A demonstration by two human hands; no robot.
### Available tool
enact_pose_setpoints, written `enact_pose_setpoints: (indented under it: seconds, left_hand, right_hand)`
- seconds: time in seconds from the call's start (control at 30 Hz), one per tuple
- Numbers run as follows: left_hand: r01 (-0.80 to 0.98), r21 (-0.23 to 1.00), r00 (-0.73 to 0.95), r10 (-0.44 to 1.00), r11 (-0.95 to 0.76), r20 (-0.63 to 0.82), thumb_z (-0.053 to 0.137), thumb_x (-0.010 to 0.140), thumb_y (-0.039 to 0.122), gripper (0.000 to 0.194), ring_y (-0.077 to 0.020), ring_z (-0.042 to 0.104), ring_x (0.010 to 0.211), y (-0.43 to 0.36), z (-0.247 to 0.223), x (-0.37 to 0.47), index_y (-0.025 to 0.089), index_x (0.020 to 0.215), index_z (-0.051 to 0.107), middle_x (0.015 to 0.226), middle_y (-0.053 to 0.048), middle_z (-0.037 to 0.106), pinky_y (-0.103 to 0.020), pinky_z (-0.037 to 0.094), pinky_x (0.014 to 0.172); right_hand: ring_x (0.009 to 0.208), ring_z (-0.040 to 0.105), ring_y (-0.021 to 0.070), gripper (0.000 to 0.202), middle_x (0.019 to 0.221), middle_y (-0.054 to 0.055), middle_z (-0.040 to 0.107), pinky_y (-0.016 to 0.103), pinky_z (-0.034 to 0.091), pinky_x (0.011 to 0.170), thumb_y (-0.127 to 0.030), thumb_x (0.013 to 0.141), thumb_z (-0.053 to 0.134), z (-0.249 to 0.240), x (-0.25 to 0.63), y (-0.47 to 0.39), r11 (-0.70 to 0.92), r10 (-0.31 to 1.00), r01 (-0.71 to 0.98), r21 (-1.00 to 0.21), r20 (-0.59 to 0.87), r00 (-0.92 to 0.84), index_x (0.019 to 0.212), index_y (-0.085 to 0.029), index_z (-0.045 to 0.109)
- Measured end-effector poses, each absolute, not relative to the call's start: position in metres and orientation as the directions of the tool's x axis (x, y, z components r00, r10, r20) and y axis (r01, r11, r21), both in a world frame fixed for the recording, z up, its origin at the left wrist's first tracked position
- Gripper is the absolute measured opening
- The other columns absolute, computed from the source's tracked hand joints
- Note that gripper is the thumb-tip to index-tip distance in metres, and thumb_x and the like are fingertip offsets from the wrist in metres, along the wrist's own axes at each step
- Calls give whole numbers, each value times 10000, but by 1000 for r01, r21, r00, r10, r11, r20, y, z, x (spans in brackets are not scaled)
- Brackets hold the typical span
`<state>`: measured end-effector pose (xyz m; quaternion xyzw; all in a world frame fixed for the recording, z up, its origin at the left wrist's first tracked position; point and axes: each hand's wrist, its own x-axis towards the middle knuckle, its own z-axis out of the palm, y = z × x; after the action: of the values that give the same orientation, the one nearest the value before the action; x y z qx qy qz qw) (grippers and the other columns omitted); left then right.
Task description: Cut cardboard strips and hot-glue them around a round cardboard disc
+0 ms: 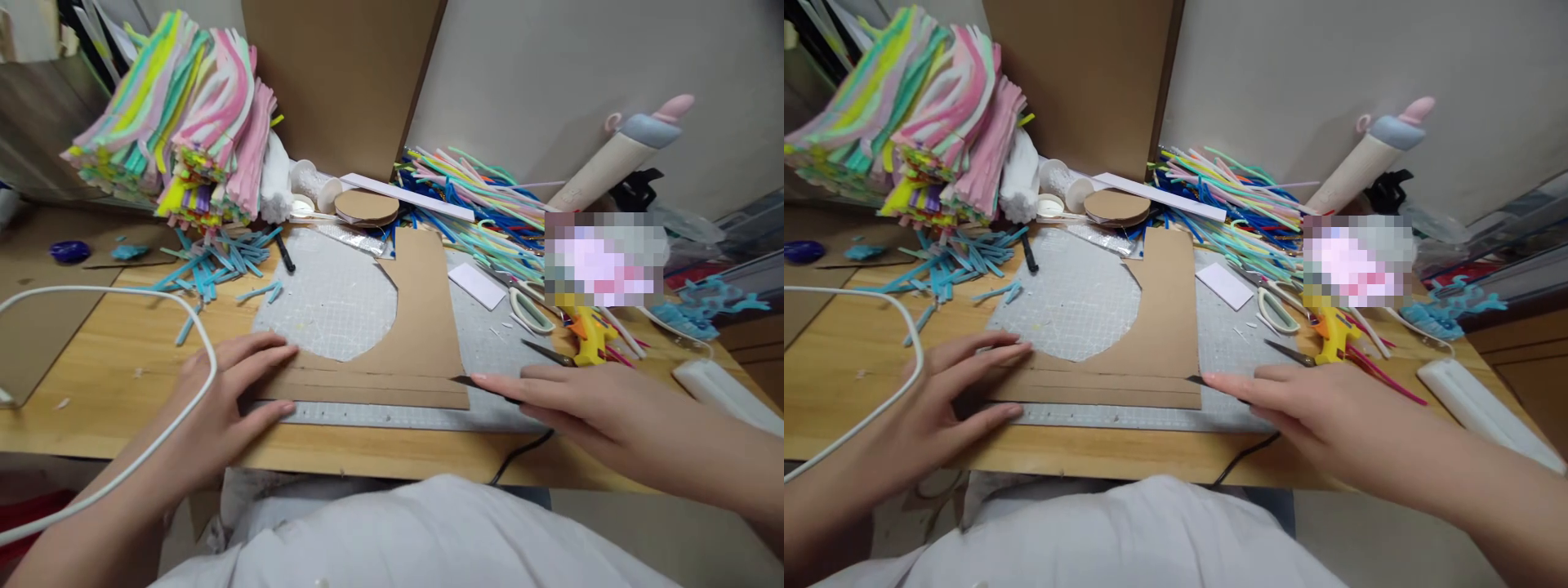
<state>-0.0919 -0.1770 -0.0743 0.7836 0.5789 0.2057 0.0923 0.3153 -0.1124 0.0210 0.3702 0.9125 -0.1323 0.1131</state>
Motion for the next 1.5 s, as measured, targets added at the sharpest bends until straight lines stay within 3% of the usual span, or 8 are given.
enact_pose_setpoints:
  seconds: [0.1, 0.37, 0.47, 0.6, 0.8, 1.17, 1.33, 1.5]
  left_hand:
    - [835, 431, 279, 938, -343, 207, 574, 898, 435, 387, -286, 551, 1187, -176, -78, -97, 275, 1249, 594, 1296, -56, 583, -472, 419, 1027]
    - [811, 519, 229, 963, -269, 141, 555, 907, 326, 305, -262, 575, 1134, -179, -69, -54, 237, 1187, 637, 1228, -72, 619, -459, 460, 995]
    - [773, 582, 225, 967, -252, 120, 610, 872, 279, 368, -251, 569, 1158, -181, -67, -50, 240, 1237, 593, 1263, -72, 608, -440, 468, 1003]
    - [784, 589, 109, 978, -195, 178, 634, 864, 345, 425, -266, 524, 1227, -186, -67, -68, 236, 1270, 563, 1321, -81, 562, -463, 429, 1048]
    - [827, 513, 179, 973, -229, 146, 588, 896, 364, 266, -281, 558, 1169, -190, -67, -88, 239, 1124, 643, 1260, -64, 600, -471, 425, 995]
    - [841, 493, 187, 975, -221, 116, 537, 912, 329, 241, -270, 541, 1160, -191, -66, -84, 243, 1122, 619, 1275, -62, 574, -454, 417, 976]
    - [864, 452, 150, 971, -220, 186, 515, 931, 356, 238, -263, 573, 1042, -185, -69, -79, 285, 1060, 701, 1142, -51, 610, -449, 446, 903]
    - [876, 420, 186, 970, -236, 158, 531, 921, 391, 246, -269, 575, 1020, -183, -73, -82, 317, 1077, 705, 1150, -49, 602, -447, 450, 864]
  right_hand:
    - [679, 638, 171, 696, 905, 16, 661, 260, 426, 582, -90, 917, 358, 15, 282, -115, 687, 582, 679, -259, -364, -727, 1499, -463, 276]
    - [593, 576, 146, 615, 861, -1, 665, 258, 275, 537, -148, 949, 408, 0, 191, -110, 801, 495, 555, -223, -272, -825, 1480, -449, 331]
    - [629, 601, 154, 587, 896, 1, 681, 260, 291, 557, -163, 954, 402, -4, 181, -108, 814, 462, 520, -259, -253, -850, 1469, -440, 358]
    - [646, 610, 151, 586, 928, -8, 698, 257, 299, 570, -156, 957, 400, -6, 176, -109, 815, 444, 505, -286, -253, -860, 1457, -460, 369]
    - [559, 559, 133, 631, 862, -10, 682, 269, 209, 524, -140, 927, 426, -8, 159, -106, 879, 396, 447, -168, -265, -879, 1452, -486, 362]
    - [485, 462, 113, 685, 767, -19, 640, 269, 180, 490, -117, 874, 466, -4, 151, -100, 922, 343, 380, -75, -296, -891, 1449, -477, 375]
    - [403, 382, 95, 680, 703, -23, 600, 286, 109, 458, -140, 842, 522, 3, 144, -100, 937, 337, 350, 5, -279, -899, 1430, -465, 413]
    - [411, 434, 105, 677, 677, -12, 609, 279, 106, 440, -150, 820, 571, 14, 141, -96, 955, 286, 294, 31, -355, -890, 1420, -435, 445]
